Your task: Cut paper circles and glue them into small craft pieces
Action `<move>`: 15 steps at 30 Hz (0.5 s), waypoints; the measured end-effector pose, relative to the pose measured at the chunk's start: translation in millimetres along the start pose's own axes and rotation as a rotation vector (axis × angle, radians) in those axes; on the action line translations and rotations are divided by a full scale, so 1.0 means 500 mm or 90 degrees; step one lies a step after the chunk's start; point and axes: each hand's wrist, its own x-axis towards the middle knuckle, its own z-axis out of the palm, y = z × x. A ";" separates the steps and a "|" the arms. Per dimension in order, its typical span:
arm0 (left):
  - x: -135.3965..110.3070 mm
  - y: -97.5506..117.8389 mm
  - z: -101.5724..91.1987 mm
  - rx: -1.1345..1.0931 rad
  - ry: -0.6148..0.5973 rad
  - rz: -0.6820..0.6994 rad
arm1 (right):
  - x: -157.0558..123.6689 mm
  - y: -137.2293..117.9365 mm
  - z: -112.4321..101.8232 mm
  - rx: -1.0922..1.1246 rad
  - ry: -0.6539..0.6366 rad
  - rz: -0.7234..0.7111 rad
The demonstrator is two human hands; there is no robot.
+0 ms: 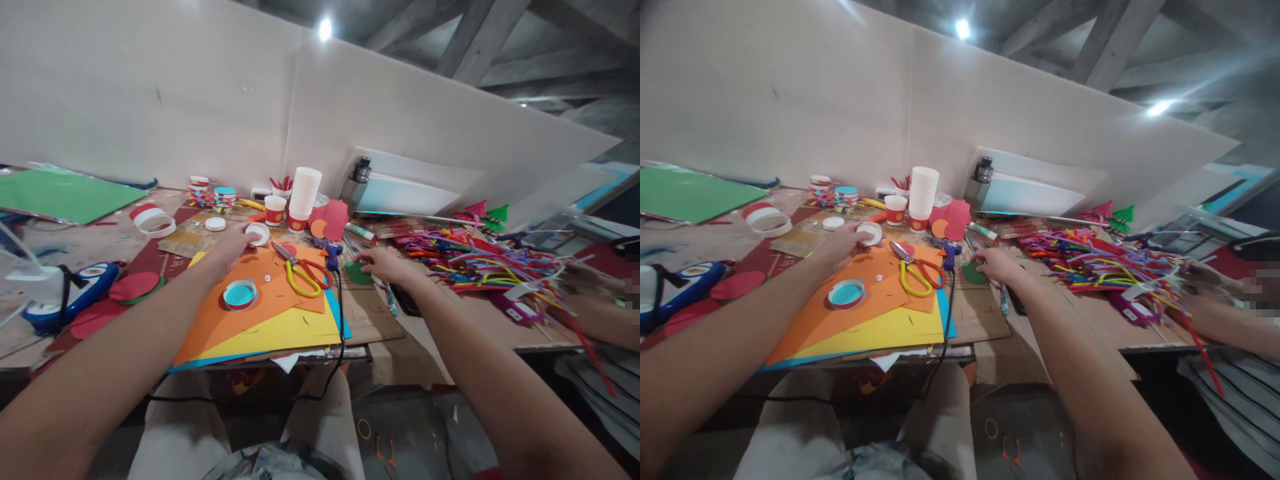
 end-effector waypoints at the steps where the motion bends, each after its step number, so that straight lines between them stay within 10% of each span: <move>1: 0.000 0.000 0.000 0.000 0.000 0.001 | 0.007 -0.004 0.000 -0.017 -0.018 -0.005; 15: 0.016 -0.003 -0.023 0.066 0.030 -0.009 | 0.032 -0.025 -0.021 -0.076 -0.073 0.011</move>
